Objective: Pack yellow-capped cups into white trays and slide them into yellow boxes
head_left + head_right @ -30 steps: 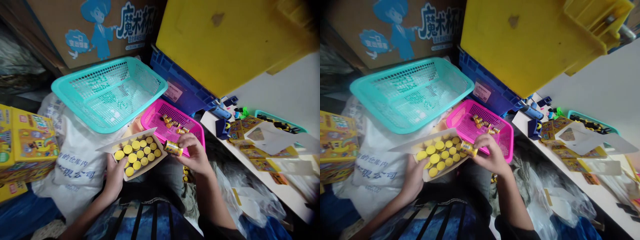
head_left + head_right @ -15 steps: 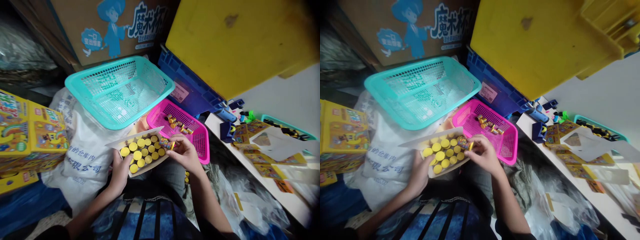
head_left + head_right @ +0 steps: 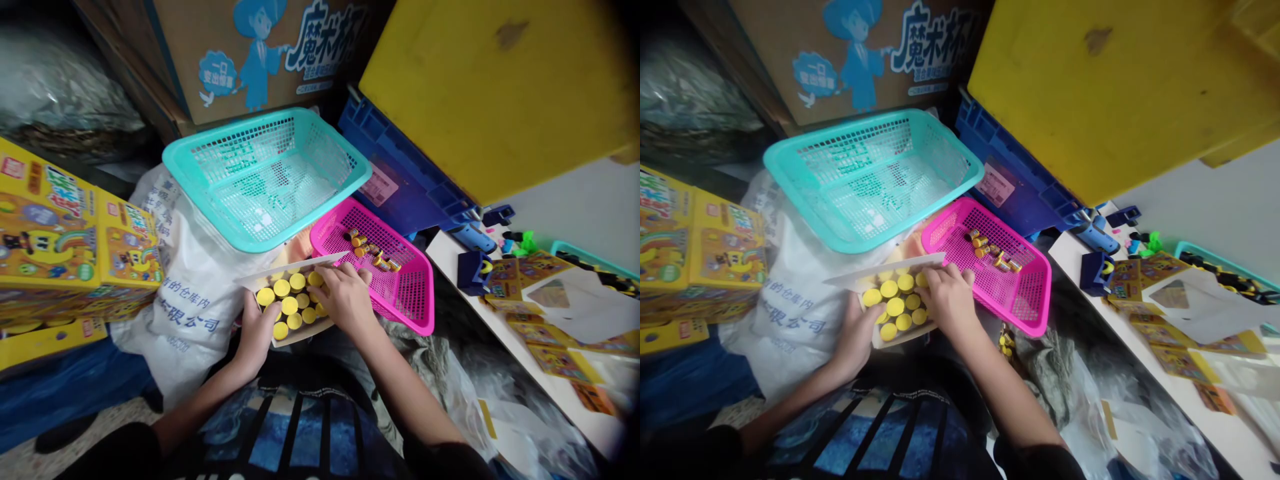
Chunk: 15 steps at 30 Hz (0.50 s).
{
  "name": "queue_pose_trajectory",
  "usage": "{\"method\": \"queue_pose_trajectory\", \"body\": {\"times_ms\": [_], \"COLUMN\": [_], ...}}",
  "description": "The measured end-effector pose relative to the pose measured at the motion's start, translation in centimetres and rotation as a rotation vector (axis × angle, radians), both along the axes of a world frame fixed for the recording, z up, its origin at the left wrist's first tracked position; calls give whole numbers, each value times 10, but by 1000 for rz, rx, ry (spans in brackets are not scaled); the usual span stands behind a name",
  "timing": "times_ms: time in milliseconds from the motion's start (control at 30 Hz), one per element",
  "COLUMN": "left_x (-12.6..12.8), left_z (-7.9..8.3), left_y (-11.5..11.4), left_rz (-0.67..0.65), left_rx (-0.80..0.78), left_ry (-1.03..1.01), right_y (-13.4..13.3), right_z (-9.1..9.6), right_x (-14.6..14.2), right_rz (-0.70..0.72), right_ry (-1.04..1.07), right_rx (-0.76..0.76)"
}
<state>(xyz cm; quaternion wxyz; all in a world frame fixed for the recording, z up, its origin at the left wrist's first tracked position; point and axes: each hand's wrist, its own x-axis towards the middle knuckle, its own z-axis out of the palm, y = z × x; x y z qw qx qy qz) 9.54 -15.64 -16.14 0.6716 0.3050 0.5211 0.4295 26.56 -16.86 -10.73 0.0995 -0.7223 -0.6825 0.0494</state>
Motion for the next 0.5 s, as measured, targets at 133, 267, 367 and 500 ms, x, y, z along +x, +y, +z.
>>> {"method": "queue_pose_trajectory", "body": {"times_ms": [133,267,367,500], "left_x": [0,0,0,1], "left_z": [-7,-9,-8,-5], "left_y": [0,1,1,0], "left_rz": [5,3,6,17], "left_rx": [23,24,16,31], "left_ry": [15,8,24,7], "right_y": [3,2,3,2], "right_z": [-10,-10,-11,-12], "right_x": [-2,-3,-4,-8], "right_rz": [9,2,-31,-39], "right_ry": [18,37,33,15], "right_rx": [-56,-87,-71,-21]}}
